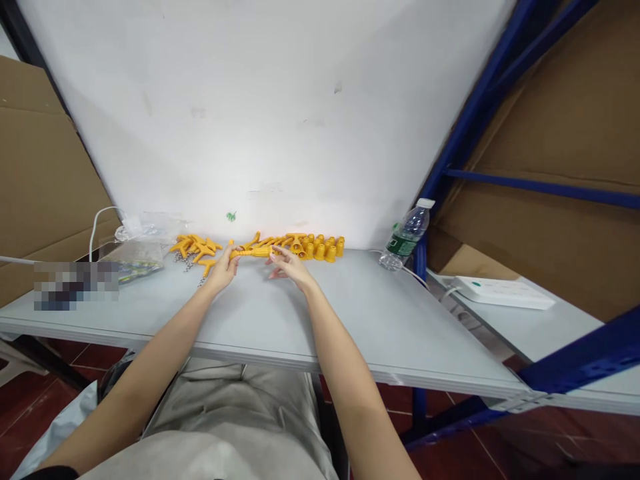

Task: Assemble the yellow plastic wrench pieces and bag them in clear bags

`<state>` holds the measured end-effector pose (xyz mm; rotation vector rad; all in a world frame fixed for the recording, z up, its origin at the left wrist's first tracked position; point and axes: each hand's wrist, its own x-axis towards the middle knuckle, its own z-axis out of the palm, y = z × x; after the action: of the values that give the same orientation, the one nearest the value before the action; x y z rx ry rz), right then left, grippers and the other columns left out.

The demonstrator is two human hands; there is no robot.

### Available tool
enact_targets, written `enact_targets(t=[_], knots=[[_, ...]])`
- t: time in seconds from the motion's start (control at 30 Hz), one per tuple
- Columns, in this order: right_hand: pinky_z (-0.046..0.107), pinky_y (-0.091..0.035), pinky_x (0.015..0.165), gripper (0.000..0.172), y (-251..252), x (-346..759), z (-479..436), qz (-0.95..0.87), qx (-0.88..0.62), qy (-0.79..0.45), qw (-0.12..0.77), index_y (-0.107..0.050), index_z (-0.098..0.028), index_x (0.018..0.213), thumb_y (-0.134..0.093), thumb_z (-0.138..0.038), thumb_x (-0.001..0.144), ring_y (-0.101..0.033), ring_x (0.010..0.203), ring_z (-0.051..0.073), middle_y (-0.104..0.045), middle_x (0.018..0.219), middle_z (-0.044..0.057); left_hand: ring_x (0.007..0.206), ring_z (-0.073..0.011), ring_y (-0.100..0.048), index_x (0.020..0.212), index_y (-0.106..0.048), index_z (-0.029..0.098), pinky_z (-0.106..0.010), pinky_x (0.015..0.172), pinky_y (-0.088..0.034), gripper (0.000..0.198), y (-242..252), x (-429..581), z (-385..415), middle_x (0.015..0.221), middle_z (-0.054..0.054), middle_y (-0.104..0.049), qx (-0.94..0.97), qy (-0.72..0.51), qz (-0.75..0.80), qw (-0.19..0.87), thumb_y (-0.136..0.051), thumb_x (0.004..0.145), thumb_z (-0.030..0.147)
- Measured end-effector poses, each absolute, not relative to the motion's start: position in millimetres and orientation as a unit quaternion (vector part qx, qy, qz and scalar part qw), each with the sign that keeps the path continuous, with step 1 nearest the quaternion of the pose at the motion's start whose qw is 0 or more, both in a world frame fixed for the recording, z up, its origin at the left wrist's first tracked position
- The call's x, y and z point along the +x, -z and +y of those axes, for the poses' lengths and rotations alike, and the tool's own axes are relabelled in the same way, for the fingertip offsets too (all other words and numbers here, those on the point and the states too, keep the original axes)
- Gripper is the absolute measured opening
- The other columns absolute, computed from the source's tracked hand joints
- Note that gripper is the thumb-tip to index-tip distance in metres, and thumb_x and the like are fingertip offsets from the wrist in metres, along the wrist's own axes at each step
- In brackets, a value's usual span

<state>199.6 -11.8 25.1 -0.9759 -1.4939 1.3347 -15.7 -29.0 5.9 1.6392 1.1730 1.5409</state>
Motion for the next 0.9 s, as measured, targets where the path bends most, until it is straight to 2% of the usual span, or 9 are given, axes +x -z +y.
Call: enact_targets(t=[0.07, 0.2, 0.3, 0.37, 0.43, 0.5, 0.6, 0.73, 0.9], knots=[[0.026, -0.055, 0.057, 0.047, -25.0, 199.8, -12.3, -0.606, -0.379, -0.536, 0.448, -0.06, -0.02, 0.1, -0.075, -0.053, 0.071, -0.062, 0.049, 0.01, -0.069, 0.075, -0.001, 0.056, -0.0127, -0.047, 0.097, -0.063, 0.022, -0.024, 0.069, -0.04, 0.021, -7.1, -16.0, -29.9, 0.06, 0.005, -0.049, 0.603, -0.58, 0.445, 0.318, -0.066, 0.078, 0.014], [0.029, -0.055, 0.051, 0.051, -21.7, 190.5, -12.4, -0.586, -0.405, -0.516, 0.475, -0.054, -0.02, 0.067, -0.067, -0.069, 0.069, -0.047, 0.034, 0.009, -0.053, 0.046, -0.005, 0.056, -0.0124, -0.046, 0.093, -0.063, 0.022, -0.022, 0.067, -0.038, 0.021, -13.5, -12.8, -35.8, 0.061, 0.005, -0.05, 0.597, -0.579, 0.438, 0.341, -0.065, 0.077, 0.01], [0.029, -0.056, 0.048, 0.055, -21.9, 186.1, -12.8, -0.569, -0.432, -0.502, 0.487, -0.051, -0.02, 0.062, -0.061, -0.074, 0.071, -0.042, 0.03, 0.009, -0.047, 0.038, -0.005, 0.054, -0.0117, -0.043, 0.091, -0.063, 0.023, -0.021, 0.063, -0.035, 0.022, -16.9, -8.9, -38.8, 0.059, 0.006, -0.05, 0.575, -0.588, 0.435, 0.366, -0.065, 0.076, 0.007], [0.027, -0.053, 0.044, 0.055, -23.9, 188.2, -13.1, -0.567, -0.45, -0.5, 0.476, -0.054, -0.019, 0.065, -0.058, -0.073, 0.075, -0.046, 0.031, 0.01, -0.052, 0.042, -0.002, 0.053, -0.0116, -0.042, 0.09, -0.063, 0.023, -0.021, 0.062, -0.034, 0.022, -17.6, -7.1, -39.4, 0.058, 0.006, -0.049, 0.559, -0.593, 0.437, 0.381, -0.065, 0.076, 0.006], [0.026, -0.054, 0.045, 0.051, -26.2, 193.3, -13.2, -0.57, -0.453, -0.51, 0.458, -0.06, -0.018, 0.08, -0.058, -0.068, 0.079, -0.054, 0.037, 0.011, -0.064, 0.057, 0.003, 0.051, -0.0115, -0.041, 0.09, -0.063, 0.023, -0.021, 0.06, -0.034, 0.022, -17.6, -6.3, -39.2, 0.057, 0.007, -0.047, 0.545, -0.596, 0.437, 0.395, -0.065, 0.077, 0.006], [0.028, -0.058, 0.054, 0.046, -27.5, 198.8, -13.0, -0.584, -0.431, -0.523, 0.447, -0.062, -0.019, 0.104, -0.061, -0.06, 0.082, -0.064, 0.05, 0.013, -0.073, 0.083, 0.006, 0.05, -0.0114, -0.041, 0.09, -0.063, 0.023, -0.021, 0.06, -0.033, 0.021, -17.2, -6.5, -38.8, 0.056, 0.007, -0.047, 0.538, -0.597, 0.438, 0.403, -0.066, 0.077, 0.007], [0.034, -0.061, 0.072, 0.051, -27.1, 203.4, -12.3, -0.612, -0.389, -0.528, 0.442, -0.057, -0.023, 0.125, -0.068, -0.046, 0.081, -0.07, 0.069, 0.015, -0.07, 0.109, 0.008, 0.049, -0.0111, -0.041, 0.091, -0.062, 0.023, -0.021, 0.059, -0.033, 0.02, -16.7, -7.1, -38.1, 0.055, 0.007, -0.047, 0.544, -0.593, 0.442, 0.397, -0.067, 0.077, 0.01], [0.038, -0.06, 0.08, 0.052, -25.9, 203.3, -11.9, -0.613, -0.376, -0.532, 0.446, -0.058, -0.021, 0.127, -0.071, -0.041, 0.08, -0.071, 0.073, 0.016, -0.072, 0.106, 0.009, 0.047, -0.011, -0.04, 0.091, -0.061, 0.023, -0.021, 0.058, -0.033, 0.019, -15.1, -7.6, -37.5, 0.052, 0.008, -0.044, 0.556, -0.589, 0.441, 0.387, -0.07, 0.076, 0.015], [0.039, -0.06, 0.081, 0.047, -28.0, 201.5, -14.0, -0.602, -0.379, -0.534, 0.458, -0.061, -0.02, 0.123, -0.071, -0.038, 0.081, -0.071, 0.072, 0.017, -0.074, 0.099, 0.009, 0.046, -0.012, -0.04, 0.09, -0.062, 0.024, -0.023, 0.055, -0.034, 0.022, -13.6, -8.0, -38.3, 0.052, 0.007, -0.044, 0.579, -0.591, 0.436, 0.354, -0.075, 0.073, 0.023]])
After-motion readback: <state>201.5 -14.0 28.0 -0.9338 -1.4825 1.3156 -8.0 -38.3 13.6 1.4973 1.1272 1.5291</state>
